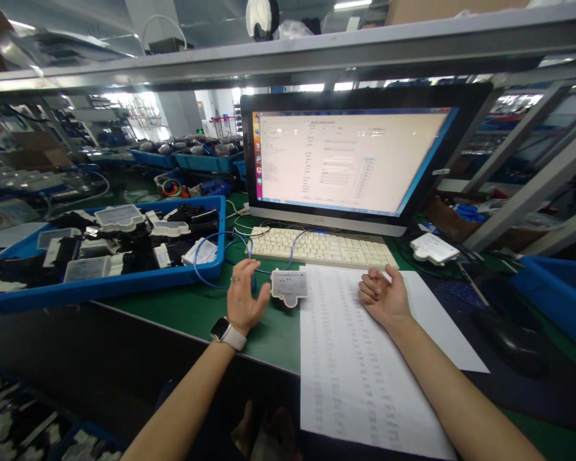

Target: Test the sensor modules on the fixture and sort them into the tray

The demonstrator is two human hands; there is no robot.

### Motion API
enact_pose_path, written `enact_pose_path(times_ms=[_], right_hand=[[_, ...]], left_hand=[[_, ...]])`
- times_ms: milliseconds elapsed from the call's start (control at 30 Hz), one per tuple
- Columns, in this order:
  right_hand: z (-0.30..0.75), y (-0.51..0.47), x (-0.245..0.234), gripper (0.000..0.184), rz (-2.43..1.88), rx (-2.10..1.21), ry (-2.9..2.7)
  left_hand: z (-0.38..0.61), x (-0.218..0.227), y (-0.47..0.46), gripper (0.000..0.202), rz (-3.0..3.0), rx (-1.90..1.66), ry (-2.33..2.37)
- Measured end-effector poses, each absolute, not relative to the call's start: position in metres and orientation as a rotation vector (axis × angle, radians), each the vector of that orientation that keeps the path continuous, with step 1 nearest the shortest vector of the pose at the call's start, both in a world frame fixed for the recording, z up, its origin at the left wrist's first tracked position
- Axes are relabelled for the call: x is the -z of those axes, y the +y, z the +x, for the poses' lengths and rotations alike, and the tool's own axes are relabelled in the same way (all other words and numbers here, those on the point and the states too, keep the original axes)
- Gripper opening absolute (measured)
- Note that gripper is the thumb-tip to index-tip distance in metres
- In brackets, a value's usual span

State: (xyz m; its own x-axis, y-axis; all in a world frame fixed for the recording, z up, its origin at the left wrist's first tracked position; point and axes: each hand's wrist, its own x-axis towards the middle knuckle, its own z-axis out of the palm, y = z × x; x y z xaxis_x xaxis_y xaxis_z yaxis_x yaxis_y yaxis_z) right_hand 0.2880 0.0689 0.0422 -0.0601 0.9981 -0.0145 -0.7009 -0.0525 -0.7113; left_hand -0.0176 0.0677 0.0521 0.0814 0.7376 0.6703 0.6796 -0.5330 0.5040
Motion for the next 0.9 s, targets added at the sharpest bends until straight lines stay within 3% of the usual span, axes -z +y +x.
enact_pose_path(times_ms=[167,400,700,900], right_hand=[[0.286,0.072,-0.042,0.027,-0.621,-1.543,-0.628],[0.284,0.072,-0.042,0.028,-0.615,-1.531,-0.618],[0.284,0.073,-0.040,0.028,-0.587,-1.539,-0.621],[0.282,0.073,-0.041,0.028,-0.601,-1.532,-0.608]], left_hand=[[-0.041,-0.073,0.081,0.014,1.989,-1.020,1.875],[-0.037,-0.081,0.100,0.027,1.867,-0.702,1.937],[-0.031,-0.100,0.089,0.039,1.779,-0.974,1.453],[-0.013,-0.091,0.075,0.032,1.896,-1.273,1.074]])
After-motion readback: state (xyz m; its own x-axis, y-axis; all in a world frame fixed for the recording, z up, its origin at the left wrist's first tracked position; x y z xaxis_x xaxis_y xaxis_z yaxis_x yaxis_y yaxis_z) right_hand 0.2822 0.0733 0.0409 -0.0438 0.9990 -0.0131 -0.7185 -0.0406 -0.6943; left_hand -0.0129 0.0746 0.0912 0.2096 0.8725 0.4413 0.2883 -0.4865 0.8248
